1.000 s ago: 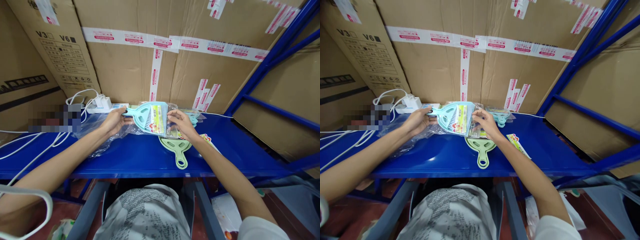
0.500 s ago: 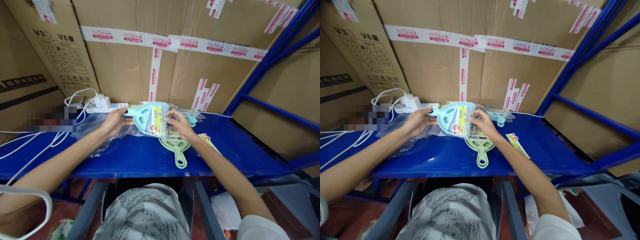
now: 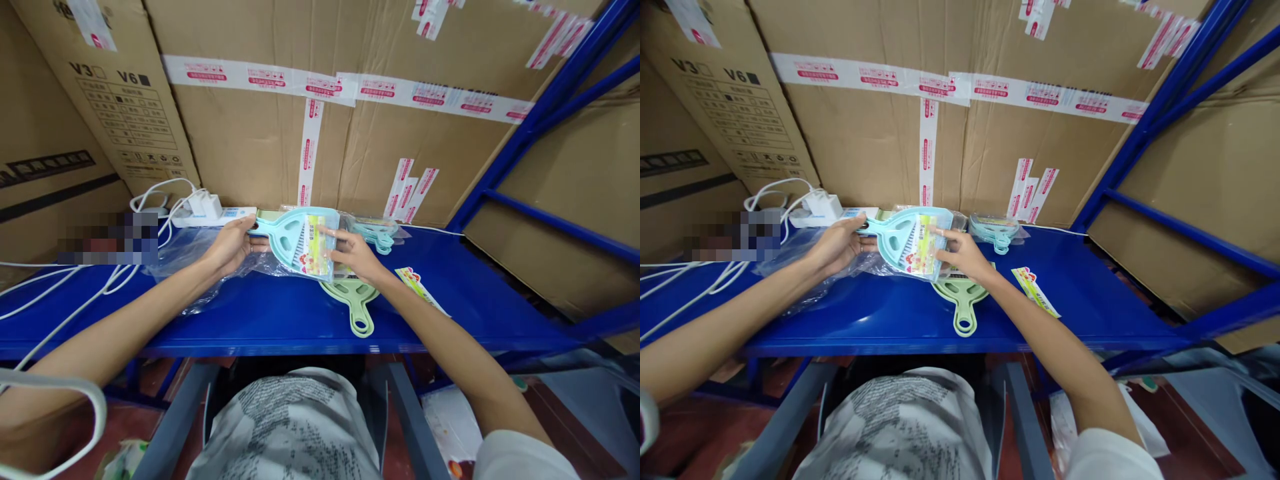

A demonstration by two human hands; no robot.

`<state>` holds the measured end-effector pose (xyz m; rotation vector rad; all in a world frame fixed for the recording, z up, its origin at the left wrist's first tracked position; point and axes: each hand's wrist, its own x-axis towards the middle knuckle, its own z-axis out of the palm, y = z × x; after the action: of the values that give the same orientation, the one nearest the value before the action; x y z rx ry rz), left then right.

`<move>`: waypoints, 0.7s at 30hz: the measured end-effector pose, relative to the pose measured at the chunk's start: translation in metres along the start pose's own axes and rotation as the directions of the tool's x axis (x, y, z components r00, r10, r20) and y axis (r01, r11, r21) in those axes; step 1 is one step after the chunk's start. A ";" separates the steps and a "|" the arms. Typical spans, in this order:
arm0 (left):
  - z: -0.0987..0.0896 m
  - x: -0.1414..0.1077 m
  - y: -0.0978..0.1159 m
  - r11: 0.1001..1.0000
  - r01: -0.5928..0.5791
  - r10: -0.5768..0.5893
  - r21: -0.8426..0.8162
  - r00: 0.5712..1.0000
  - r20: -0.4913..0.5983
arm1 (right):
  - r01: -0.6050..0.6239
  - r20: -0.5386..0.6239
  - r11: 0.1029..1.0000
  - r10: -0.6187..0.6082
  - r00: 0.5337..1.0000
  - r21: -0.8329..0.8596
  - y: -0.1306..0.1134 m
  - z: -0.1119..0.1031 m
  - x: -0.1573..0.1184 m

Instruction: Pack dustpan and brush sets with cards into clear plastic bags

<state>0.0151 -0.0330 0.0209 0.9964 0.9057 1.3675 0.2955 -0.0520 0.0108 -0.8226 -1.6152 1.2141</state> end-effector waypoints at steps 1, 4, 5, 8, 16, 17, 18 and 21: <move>0.000 0.000 -0.001 1.000 -0.003 0.003 -0.001 1.000 0.001 | -0.008 -0.021 1.000 0.008 1.000 -0.012 0.001 0.000 0.000; 0.001 -0.002 -0.001 1.000 -0.002 0.002 -0.005 1.000 0.011 | -0.009 -0.098 0.999 0.005 0.995 -0.035 0.002 0.002 0.000; 0.002 -0.002 -0.001 1.000 -0.001 0.001 -0.003 1.000 0.013 | -0.008 -0.106 0.999 0.004 0.994 -0.036 0.002 0.002 0.000; 0.002 -0.003 0.000 1.000 0.004 -0.004 0.007 1.000 0.013 | -0.008 -0.096 1.000 0.008 0.995 -0.002 -0.001 0.003 0.000; -0.002 0.004 -0.003 1.000 -0.011 0.010 -0.025 1.000 -0.016 | 0.001 -0.319 0.927 0.128 0.939 0.376 -0.014 0.003 0.003; -0.002 0.004 -0.004 1.000 -0.012 0.012 -0.029 1.000 -0.017 | -0.035 -0.307 0.923 0.162 0.938 0.382 -0.015 0.004 0.002; -0.001 0.003 -0.005 0.999 -0.012 0.011 -0.031 1.000 -0.015 | -0.075 -0.289 0.925 0.192 0.938 0.372 -0.017 0.005 0.002; 0.003 0.000 -0.006 1.000 0.000 0.000 -0.031 1.000 -0.013 | -0.189 -0.203 0.943 0.248 0.947 0.273 -0.023 0.005 0.004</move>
<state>0.0200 -0.0327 0.0164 0.9647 0.8914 1.3856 0.2897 -0.0566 0.0338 -0.9621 -1.1733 1.3877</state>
